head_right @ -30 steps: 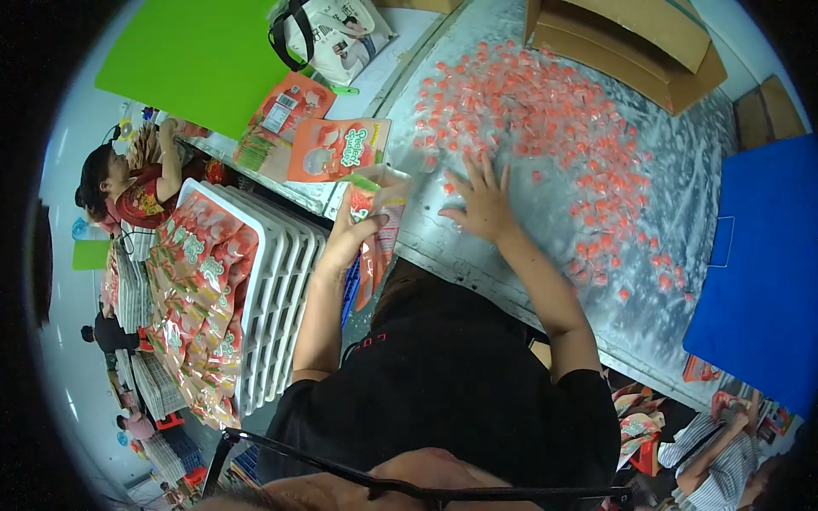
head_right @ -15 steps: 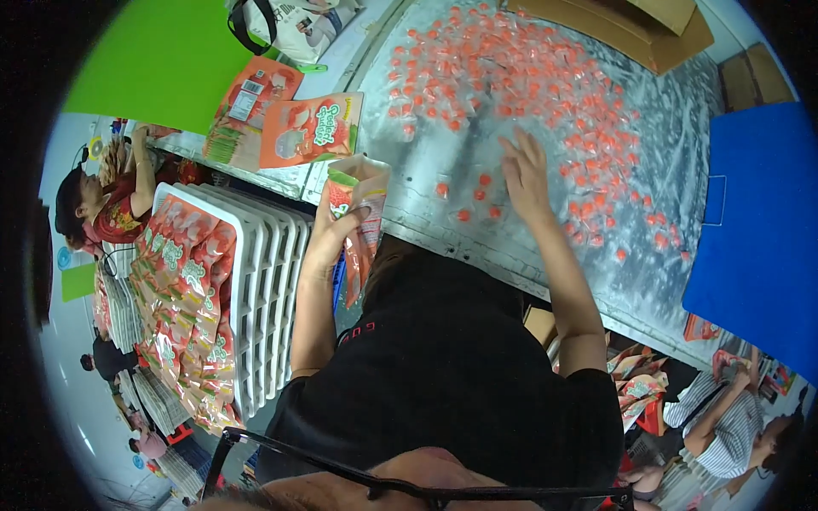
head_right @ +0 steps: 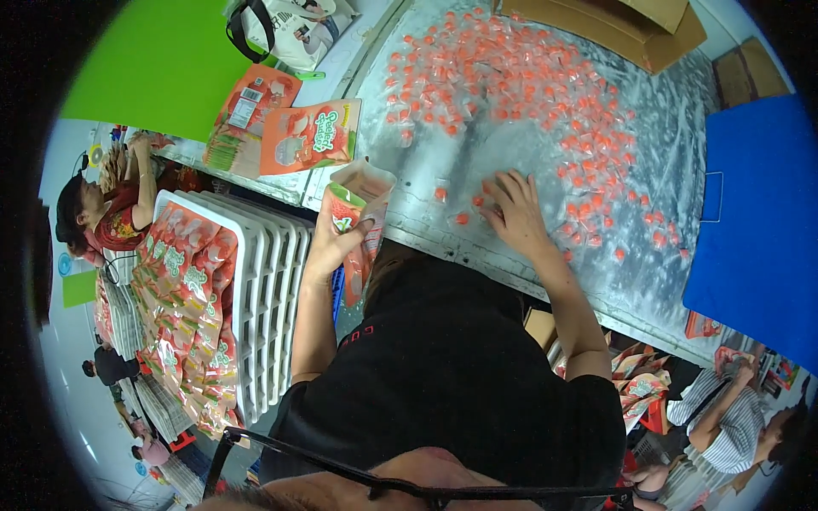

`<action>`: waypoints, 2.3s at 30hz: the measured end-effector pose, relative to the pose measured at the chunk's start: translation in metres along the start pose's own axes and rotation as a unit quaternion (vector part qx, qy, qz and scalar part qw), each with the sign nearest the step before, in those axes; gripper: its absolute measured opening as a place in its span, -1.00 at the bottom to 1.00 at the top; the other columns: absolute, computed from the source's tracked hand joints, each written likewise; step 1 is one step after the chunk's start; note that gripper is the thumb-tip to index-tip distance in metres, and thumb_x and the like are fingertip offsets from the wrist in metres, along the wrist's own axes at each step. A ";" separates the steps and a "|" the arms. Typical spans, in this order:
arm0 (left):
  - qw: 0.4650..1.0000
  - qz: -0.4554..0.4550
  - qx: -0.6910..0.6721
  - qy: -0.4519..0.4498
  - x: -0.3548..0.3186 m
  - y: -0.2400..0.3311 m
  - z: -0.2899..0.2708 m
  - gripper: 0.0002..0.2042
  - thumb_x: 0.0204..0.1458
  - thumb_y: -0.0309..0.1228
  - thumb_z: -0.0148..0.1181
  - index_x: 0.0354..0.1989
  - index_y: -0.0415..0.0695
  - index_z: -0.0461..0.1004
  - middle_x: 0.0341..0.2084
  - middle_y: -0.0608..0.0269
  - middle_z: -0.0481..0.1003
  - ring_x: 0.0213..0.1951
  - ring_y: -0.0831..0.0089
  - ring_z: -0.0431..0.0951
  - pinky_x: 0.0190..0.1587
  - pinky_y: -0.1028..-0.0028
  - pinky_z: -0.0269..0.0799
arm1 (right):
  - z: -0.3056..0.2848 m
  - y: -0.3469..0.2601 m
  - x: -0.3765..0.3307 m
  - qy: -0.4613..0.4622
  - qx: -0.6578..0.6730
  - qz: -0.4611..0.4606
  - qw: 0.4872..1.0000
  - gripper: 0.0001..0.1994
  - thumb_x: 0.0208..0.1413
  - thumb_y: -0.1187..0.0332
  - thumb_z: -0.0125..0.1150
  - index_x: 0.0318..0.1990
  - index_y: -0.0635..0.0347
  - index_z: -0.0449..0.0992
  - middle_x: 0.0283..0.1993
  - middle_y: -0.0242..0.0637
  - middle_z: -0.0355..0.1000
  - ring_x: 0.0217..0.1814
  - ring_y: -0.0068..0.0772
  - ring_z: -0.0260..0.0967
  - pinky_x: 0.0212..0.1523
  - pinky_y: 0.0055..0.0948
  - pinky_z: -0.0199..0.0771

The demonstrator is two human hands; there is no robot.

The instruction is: Manually counting and packing small pink candies from a bulk supply into individual retail pouches.

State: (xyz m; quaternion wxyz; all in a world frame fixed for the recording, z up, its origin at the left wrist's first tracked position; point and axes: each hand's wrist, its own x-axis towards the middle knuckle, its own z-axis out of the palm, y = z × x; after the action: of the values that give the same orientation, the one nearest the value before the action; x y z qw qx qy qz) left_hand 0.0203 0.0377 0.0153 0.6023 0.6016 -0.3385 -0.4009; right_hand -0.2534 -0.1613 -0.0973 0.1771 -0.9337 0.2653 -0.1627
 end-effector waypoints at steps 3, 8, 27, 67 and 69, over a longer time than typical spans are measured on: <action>1.000 -0.002 0.022 -0.004 -0.002 0.000 0.003 -0.26 -0.16 -0.76 0.15 0.32 -0.15 0.19 0.00 0.28 0.41 0.03 0.55 0.40 0.11 0.51 0.33 | -0.005 -0.012 -0.001 0.015 0.022 0.011 1.000 -0.37 0.06 0.11 0.31 0.29 0.09 0.35 0.42 -0.09 0.10 0.49 0.05 -0.02 0.47 0.22 -0.19; 0.996 0.040 0.080 -0.019 -0.004 0.004 0.005 -0.22 -0.22 -0.74 0.15 0.33 -0.19 0.17 0.06 0.21 0.42 0.08 0.50 0.41 0.18 0.44 0.30 | -0.002 -0.023 0.014 0.015 0.047 -0.012 0.999 -0.28 0.12 -0.04 0.19 0.36 0.15 0.26 0.46 -0.06 0.07 0.51 0.07 -0.04 0.47 0.24 -0.19; 0.936 0.165 0.310 -0.036 0.002 -0.018 0.004 -0.07 -0.44 -0.57 0.49 0.29 -0.17 0.22 0.15 -0.04 0.32 0.24 0.01 0.33 0.31 0.23 0.22 | 0.047 -0.041 0.036 0.048 0.045 -0.127 0.990 -0.69 0.01 0.26 0.40 -0.07 0.06 0.58 0.00 -0.34 0.45 -0.01 -0.21 0.36 0.00 -0.18 0.40; 0.937 0.189 0.197 0.218 0.009 -0.043 0.021 -0.08 -0.39 -0.53 0.50 0.29 -0.21 0.17 0.18 -0.10 0.25 0.23 -0.05 0.28 0.30 0.16 0.19 | 0.053 -0.079 0.197 0.167 0.182 -0.056 0.967 -0.60 0.24 0.09 0.12 0.15 0.03 0.49 0.31 -0.09 0.27 0.37 0.01 0.12 0.40 -0.04 0.05; 0.923 0.222 0.225 0.218 0.012 -0.033 0.016 -0.08 -0.38 -0.51 0.53 0.28 -0.21 0.18 0.18 -0.07 0.25 0.23 -0.02 0.28 0.31 0.17 0.18 | 0.083 -0.066 0.197 0.153 0.069 -0.081 0.982 -0.59 0.22 0.07 0.15 0.17 -0.03 0.49 0.33 -0.11 0.27 0.38 -0.01 0.11 0.40 0.02 0.02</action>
State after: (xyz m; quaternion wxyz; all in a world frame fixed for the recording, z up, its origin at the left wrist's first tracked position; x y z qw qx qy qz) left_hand 0.0089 0.0214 -0.0176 0.5836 0.7034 -0.4048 -0.0293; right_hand -0.0329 -0.1979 -0.1017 0.1843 -0.9017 0.2007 -0.3357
